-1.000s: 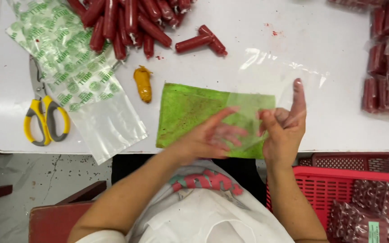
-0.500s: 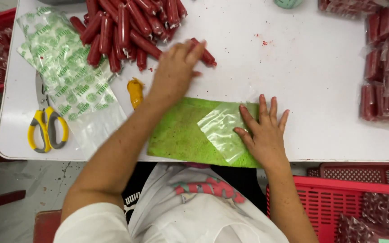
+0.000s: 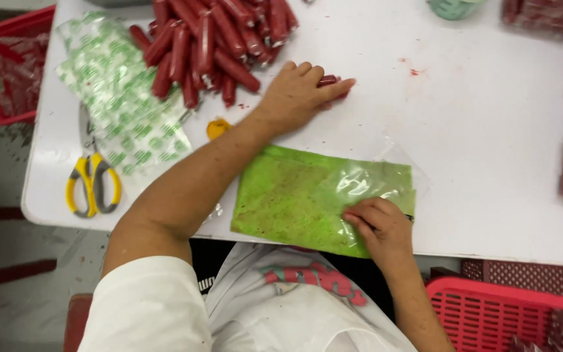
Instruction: A person is manually bagging small red sausages into clear plastic bags on a production line.
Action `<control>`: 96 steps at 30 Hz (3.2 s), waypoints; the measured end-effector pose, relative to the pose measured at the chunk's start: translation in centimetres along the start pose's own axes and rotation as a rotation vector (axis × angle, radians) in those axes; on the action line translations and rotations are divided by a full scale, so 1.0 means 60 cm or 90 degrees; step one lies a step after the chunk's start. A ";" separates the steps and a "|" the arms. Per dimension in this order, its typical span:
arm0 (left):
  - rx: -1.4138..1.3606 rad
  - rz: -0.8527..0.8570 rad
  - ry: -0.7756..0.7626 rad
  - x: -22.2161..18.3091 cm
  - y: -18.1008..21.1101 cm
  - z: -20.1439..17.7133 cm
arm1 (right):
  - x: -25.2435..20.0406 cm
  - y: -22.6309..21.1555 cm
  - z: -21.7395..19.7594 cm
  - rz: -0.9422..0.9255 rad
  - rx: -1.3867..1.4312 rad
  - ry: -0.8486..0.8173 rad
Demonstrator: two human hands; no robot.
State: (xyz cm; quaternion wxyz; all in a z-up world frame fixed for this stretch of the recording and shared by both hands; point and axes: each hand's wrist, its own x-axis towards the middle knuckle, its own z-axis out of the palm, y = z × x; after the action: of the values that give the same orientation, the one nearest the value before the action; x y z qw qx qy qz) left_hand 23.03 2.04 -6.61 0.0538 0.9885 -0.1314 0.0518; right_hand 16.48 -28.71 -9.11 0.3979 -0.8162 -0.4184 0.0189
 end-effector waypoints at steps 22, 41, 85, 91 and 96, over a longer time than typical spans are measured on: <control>0.134 -0.162 0.000 -0.135 -0.067 -0.061 | -0.030 -0.032 0.009 0.074 -0.273 -0.073; -0.279 -0.250 0.138 -0.179 0.148 -0.055 | -0.035 -0.006 0.027 -0.122 -0.098 0.156; -1.280 -0.395 0.171 -0.294 0.269 0.028 | 0.010 -0.090 0.011 0.173 0.146 -0.062; -1.007 -0.437 0.234 -0.271 0.256 0.034 | 0.011 -0.120 0.006 -0.006 -0.044 -0.077; -0.768 -0.252 0.254 -0.275 0.276 0.069 | 0.013 -0.128 0.024 -0.072 -0.132 -0.035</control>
State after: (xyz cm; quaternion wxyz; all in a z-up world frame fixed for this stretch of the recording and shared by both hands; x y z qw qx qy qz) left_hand 3.18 -10.13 -11.11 0.6292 0.7622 0.0591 0.1402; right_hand 11.34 -24.71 -4.78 0.3003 -0.8272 -0.4743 -0.0248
